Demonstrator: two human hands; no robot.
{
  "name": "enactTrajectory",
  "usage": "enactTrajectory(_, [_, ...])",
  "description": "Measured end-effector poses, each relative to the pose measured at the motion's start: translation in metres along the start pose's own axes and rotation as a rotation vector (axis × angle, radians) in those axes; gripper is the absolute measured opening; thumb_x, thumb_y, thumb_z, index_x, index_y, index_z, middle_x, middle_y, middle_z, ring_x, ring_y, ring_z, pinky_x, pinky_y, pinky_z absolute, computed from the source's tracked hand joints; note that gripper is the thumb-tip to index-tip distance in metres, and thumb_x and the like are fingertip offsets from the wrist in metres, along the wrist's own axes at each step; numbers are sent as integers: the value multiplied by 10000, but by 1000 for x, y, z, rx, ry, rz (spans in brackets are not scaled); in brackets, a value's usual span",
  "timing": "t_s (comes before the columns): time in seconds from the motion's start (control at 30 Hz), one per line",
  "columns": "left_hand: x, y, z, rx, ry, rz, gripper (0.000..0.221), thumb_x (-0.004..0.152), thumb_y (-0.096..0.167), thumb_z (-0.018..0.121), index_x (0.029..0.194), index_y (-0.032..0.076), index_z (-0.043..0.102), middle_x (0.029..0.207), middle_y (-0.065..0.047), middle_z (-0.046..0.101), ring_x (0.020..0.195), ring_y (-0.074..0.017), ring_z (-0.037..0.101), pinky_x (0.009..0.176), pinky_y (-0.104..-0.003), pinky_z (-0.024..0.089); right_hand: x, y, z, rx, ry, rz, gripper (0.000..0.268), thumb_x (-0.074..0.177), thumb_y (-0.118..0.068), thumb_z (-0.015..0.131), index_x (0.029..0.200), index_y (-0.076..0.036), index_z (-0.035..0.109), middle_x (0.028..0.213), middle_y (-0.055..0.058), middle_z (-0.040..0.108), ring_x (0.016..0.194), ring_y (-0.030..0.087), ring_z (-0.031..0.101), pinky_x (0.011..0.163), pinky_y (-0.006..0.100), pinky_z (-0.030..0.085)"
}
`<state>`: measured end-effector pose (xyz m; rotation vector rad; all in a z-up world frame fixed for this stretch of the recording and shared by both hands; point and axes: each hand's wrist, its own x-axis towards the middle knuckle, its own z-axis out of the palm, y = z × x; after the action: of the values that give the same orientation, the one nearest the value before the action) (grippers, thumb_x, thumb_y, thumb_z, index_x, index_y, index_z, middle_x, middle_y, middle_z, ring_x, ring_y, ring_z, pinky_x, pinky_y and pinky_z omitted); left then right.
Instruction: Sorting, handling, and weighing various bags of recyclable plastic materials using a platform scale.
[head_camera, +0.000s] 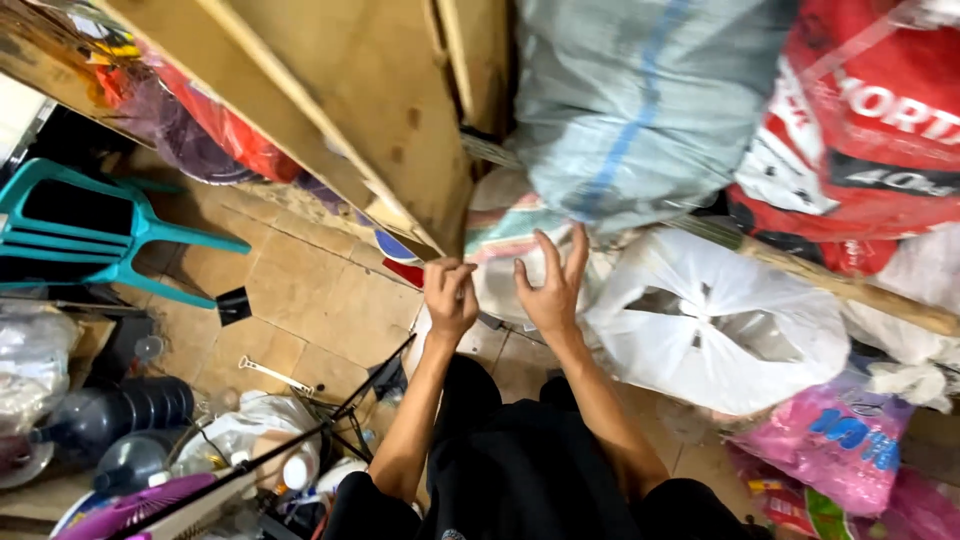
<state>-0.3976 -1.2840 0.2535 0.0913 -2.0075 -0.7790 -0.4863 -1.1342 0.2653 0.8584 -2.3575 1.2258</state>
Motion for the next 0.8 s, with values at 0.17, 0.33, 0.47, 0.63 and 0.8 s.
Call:
enactTrajectory(0.17, [32,-74,-67,107,141,-92,231,892,-75,667,1099,21,628,1142,-167,591,1076,-353,564,957,-458,466,27,-77,50,106,138,1,503,857,-55,796,1319,-10,602,1622,263,318,1530,446,333,1232,539,371])
enactTrajectory(0.33, [59,-120,-121,52,160,-195,247,916,-12,672,1152,28,611,1257,-194,550,1160,-368,559,1040,-465,459,26,-135,100,157,231,-68,437,895,-18,763,1298,1,594,1578,256,375,1474,448,417,1226,541,394])
enactTrajectory(0.47, [70,-156,-147,47,152,-258,266,950,41,679,1202,22,598,1378,-205,527,1279,-394,541,1116,-484,439,10,-166,142,213,280,-239,357,900,0,723,1236,-32,604,1470,218,459,1371,418,502,1178,526,454])
enactTrajectory(0.63, [102,-192,-174,41,154,-322,255,977,65,658,1220,19,596,1463,-220,493,1366,-409,493,1159,-491,389,30,-213,194,293,112,-391,359,892,-15,728,1231,-47,616,1431,208,505,1345,410,530,1159,522,466])
enactTrajectory(0.8, [135,-233,-180,55,141,-323,281,981,86,653,1246,16,592,1509,-237,448,1397,-426,440,1185,-492,352,76,-230,240,294,-48,-398,421,888,-26,728,1288,-42,599,1494,236,479,1399,446,491,1187,533,422])
